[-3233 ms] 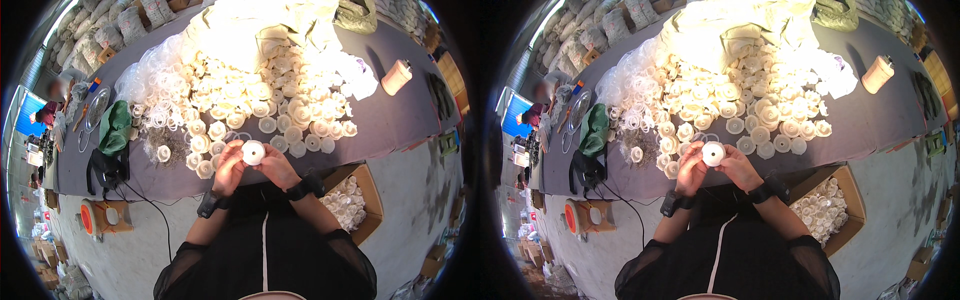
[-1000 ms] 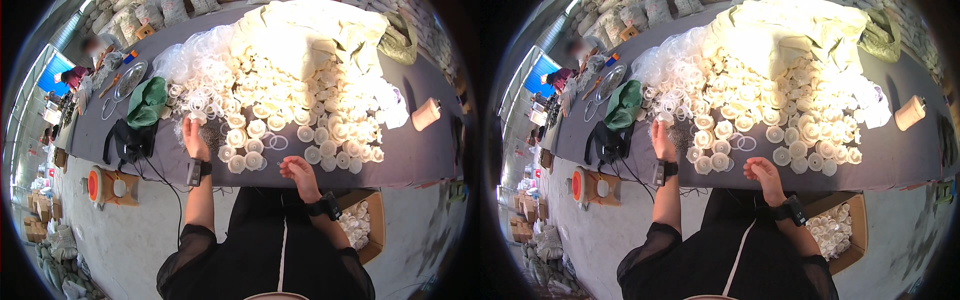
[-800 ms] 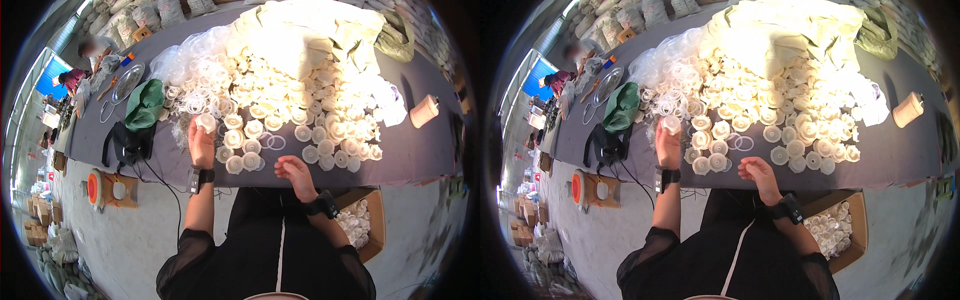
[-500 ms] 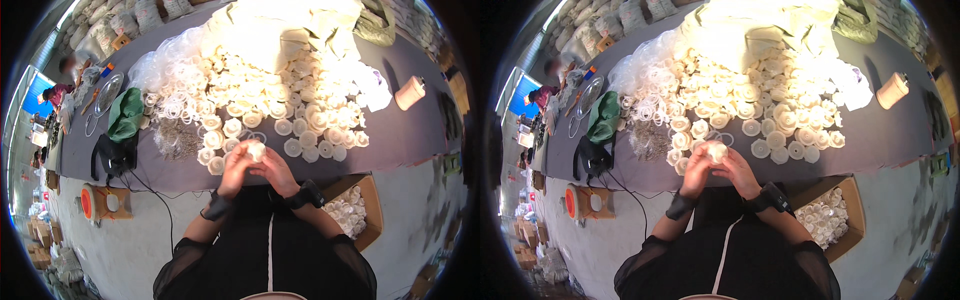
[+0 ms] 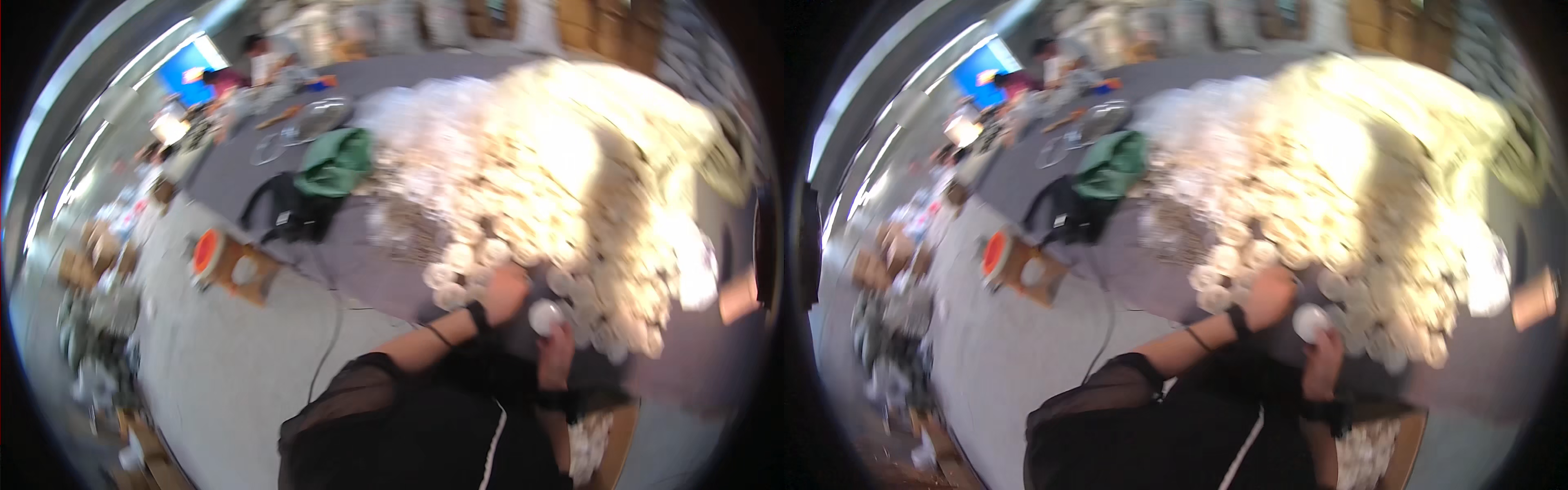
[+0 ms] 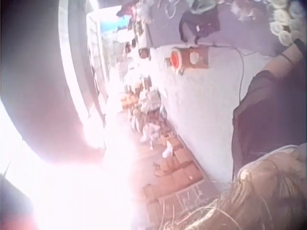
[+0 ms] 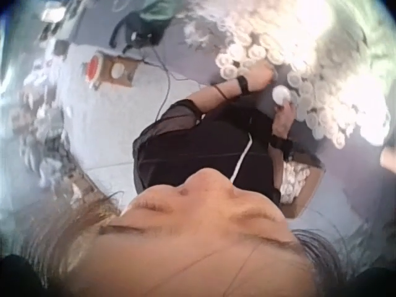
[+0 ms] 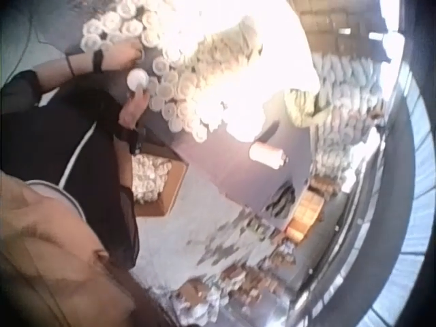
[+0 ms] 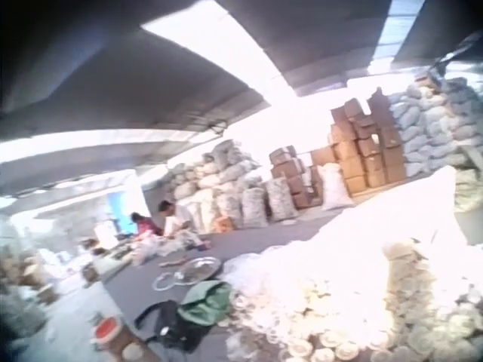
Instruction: The person assembles artificial flower components by picking up plastic parts from the table, pressing them together by hand, and placing the assembled pieces into a cardboard box.
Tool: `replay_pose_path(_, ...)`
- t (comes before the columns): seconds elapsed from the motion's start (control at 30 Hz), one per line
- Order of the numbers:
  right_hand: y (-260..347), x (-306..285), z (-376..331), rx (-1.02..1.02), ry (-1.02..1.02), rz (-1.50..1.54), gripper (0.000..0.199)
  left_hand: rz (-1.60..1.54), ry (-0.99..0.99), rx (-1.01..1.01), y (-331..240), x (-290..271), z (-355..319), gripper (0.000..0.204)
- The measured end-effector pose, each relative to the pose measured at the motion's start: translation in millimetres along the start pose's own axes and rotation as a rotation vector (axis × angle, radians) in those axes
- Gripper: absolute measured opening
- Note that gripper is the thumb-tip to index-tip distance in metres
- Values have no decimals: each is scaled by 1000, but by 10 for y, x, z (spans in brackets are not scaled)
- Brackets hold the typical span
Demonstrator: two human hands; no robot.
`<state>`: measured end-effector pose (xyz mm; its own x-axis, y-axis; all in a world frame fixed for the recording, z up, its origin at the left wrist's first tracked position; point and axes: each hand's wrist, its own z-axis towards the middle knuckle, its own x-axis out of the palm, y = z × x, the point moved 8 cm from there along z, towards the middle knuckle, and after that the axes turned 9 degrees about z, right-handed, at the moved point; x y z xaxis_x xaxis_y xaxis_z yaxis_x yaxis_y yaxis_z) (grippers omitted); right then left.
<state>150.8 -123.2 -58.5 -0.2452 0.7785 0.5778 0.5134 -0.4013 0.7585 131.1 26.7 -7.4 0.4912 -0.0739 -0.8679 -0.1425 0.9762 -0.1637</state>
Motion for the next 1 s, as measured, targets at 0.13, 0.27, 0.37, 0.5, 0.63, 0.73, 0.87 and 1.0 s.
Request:
replay_pose_path(0.13, 92, -56, -39, -6, 25, -59, 22, -223, 13, -20, -25, -187, 33, 12)
replay_pose_path(0.27, 35, 95, 27, -22, 69, -54, 22, -810, -97, -177, 123, -401, -76, 10)
replay_pose_path(0.37, -37, 60, 94, -9, 47, 56, 26, -1582, 183, -323, 40, -305, -138, 12)
replay_pose_path(0.5, 1, 222, 55, -79, 165, 53, 24, -1346, -20, -247, 6, -448, -242, 6)
replay_pose_path(0.63, -17, 328, -10, -85, 241, 97, 26, -1284, -105, -282, 21, -523, -306, 5)
replay_pose_path(0.73, -2, 417, -67, -89, 275, 113, 20, -1515, -114, -363, 31, -469, -352, 5)
replay_pose_path(0.87, 27, 428, -76, -119, 258, -155, 21, -1682, -79, -374, -9, -299, -394, 7)
replay_pose_path(1.0, -69, 401, -94, 7, 259, 122, 25, -1615, -138, -379, 6, -397, -398, 12)
